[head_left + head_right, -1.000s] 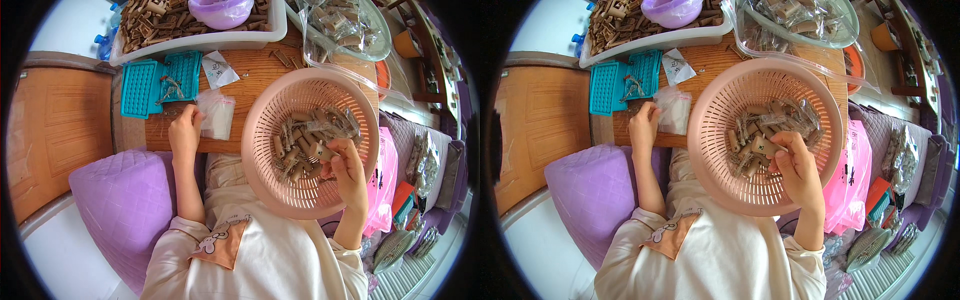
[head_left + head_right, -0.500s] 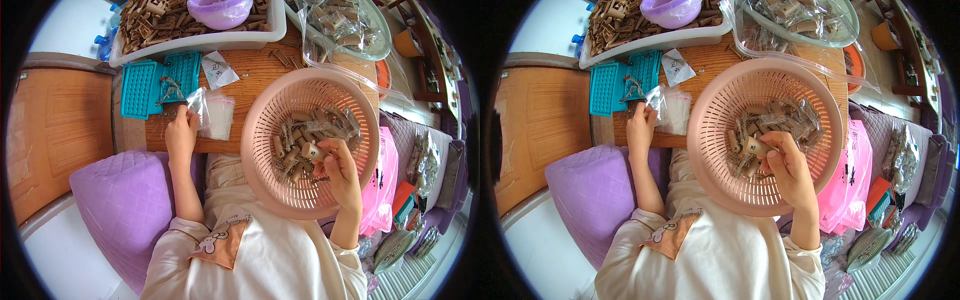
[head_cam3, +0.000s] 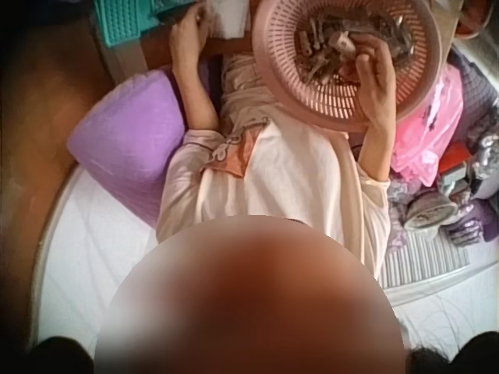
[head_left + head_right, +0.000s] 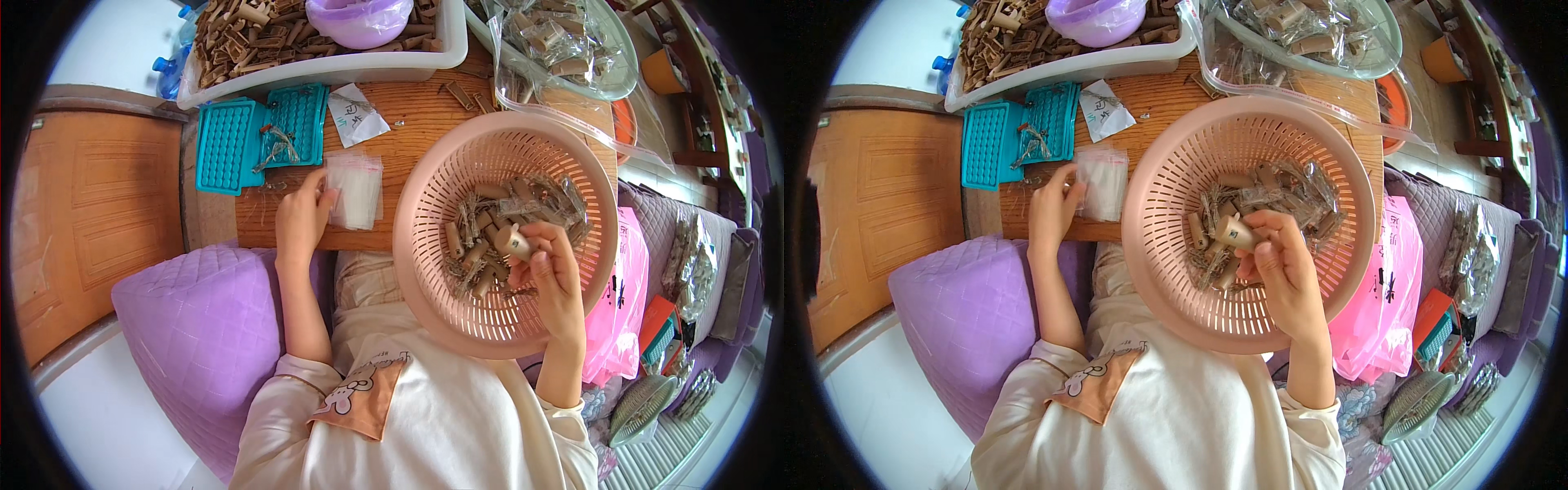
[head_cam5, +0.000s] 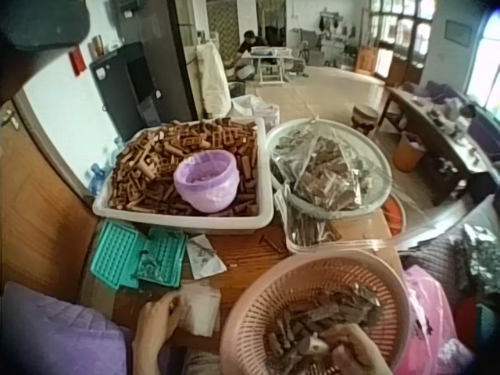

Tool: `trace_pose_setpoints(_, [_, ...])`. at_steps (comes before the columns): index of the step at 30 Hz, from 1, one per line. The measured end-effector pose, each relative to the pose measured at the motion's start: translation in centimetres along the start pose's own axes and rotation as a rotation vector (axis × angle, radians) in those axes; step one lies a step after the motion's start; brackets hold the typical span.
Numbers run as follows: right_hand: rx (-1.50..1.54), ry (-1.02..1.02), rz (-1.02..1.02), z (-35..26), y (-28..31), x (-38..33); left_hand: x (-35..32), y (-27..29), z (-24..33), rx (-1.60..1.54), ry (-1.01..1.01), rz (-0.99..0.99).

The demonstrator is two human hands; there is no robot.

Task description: The person packages small cylindrical objects into small plastic bags by hand.

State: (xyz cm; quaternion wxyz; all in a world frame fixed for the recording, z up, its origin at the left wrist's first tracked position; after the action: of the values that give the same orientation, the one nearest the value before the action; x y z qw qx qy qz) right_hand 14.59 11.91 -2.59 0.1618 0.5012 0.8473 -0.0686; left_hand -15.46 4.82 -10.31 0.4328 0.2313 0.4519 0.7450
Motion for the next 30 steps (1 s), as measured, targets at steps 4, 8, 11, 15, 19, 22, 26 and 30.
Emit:
trace_pose_setpoints(4, [0.366,0.058,0.098,-0.6,0.4,0.3,-1.7,3.2,0.7,-0.492,0.072,0.134])
trace_pose_setpoints(8, [0.66,0.061,0.127,-1.1,-0.8,0.6,-5.6,3.5,8.5,-1.313,-0.257,-0.207])
trace_pose_setpoints(11, [0.727,0.045,0.117,-1.5,-2.3,0.5,-8.3,2.7,14.5,-1.005,-0.361,-0.414])
trace_pose_setpoints(15, [0.683,0.025,0.126,-1.2,-3.5,0.1,-7.7,2.8,18.0,-0.817,-0.446,-0.309])
trace_pose_setpoints(19, [0.727,0.068,0.12,-1.8,-3.4,-0.2,-7.6,2.7,17.4,-0.817,-0.467,-0.189])
trace_pose_setpoints(22, [0.677,0.179,0.155,-2.5,-3.1,-0.4,-7.5,2.8,15.6,-0.919,-0.322,-0.114])
trace_pose_setpoints(26, [0.607,0.216,0.137,-2.9,-2.7,-1.4,-7.4,2.5,13.9,-0.944,-0.18,0.055])
trace_pose_setpoints(30, [0.528,0.073,0.003,-3.8,-3.2,-2.3,-7.2,3.2,14.0,-1.293,-0.036,0.169])
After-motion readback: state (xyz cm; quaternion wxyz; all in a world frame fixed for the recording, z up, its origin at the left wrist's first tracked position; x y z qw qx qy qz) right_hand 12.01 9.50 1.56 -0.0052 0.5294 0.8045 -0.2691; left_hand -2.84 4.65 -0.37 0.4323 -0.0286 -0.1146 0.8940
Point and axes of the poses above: each hand's wrist, its own x-axis towards the middle knuckle, its own y-axis out of the back of the hand, z = x × y, the point moved 7 cm from there along x, towards the middle knuckle, and after that the axes turned 4 degrees about z, right-handed, at the moved point
